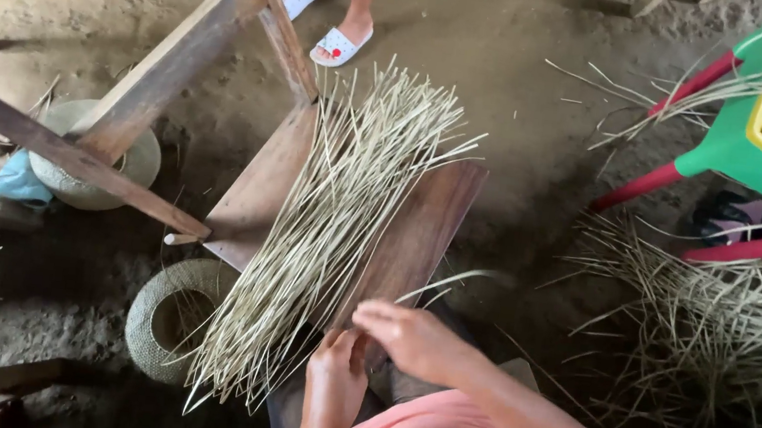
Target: The person sits on the floor and sorts a bundle of dried straw strips by hand. They separate the bundle into smaller groups, align the ends, and hold the sorted portions in each hand.
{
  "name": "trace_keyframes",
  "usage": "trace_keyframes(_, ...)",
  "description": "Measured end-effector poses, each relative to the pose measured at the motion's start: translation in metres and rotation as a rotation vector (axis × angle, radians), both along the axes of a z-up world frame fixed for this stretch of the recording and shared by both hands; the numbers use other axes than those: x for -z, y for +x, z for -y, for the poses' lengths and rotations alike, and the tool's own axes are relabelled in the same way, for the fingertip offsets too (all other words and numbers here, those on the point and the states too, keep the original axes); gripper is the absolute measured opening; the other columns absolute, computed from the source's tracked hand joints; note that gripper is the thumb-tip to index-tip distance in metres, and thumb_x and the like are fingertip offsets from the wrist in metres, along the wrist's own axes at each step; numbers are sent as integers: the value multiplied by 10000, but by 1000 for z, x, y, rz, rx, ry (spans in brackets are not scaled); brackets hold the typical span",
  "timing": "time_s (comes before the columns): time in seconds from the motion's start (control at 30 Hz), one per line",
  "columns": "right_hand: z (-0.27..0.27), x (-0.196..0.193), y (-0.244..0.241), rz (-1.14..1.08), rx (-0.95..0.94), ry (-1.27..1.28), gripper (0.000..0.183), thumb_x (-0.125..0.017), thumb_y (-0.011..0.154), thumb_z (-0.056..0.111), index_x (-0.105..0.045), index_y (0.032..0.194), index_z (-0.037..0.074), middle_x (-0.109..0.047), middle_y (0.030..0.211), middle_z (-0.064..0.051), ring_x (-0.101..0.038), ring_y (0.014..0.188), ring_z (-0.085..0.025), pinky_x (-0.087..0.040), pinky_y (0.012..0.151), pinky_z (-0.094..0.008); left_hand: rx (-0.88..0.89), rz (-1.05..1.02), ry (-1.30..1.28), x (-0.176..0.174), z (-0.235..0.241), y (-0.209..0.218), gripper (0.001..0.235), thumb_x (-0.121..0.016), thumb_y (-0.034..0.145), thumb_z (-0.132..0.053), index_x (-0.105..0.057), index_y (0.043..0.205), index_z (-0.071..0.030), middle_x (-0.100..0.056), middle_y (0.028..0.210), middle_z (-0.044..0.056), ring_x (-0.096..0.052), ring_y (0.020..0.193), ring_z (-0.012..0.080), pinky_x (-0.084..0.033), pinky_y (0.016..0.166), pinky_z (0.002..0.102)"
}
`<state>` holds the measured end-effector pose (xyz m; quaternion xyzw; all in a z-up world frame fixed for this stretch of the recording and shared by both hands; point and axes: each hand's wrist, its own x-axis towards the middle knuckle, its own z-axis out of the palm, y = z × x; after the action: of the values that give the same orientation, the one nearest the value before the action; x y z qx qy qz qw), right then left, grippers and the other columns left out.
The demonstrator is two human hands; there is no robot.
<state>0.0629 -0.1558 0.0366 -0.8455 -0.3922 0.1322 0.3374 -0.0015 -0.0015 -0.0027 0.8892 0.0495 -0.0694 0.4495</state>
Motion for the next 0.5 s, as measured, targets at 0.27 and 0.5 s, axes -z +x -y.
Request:
trace_keyframes(0.27, -3, 28, 12, 86, 25, 124, 198, -501, 940, 125, -683, 863, 120, -665, 902, -22, -642, 628, -168, -520, 516, -294, -1, 195, 8, -22, -10, -16, 140, -595, 844, -131, -569, 708, -107, -591, 643, 43, -507, 504, 262, -382, 488, 384)
trace_keyframes(0.5, 70, 67, 69, -190, 394, 199, 209, -509, 884, 95, -709, 825, 114, -685, 853, -43, -689, 556, -164, -474, 506, -199, -189, -156, -708, -95, -35, -22, 165, -686, 727, -128, -723, 677, 25, -580, 441, 85, -501, 390, 145, -372, 401, 254)
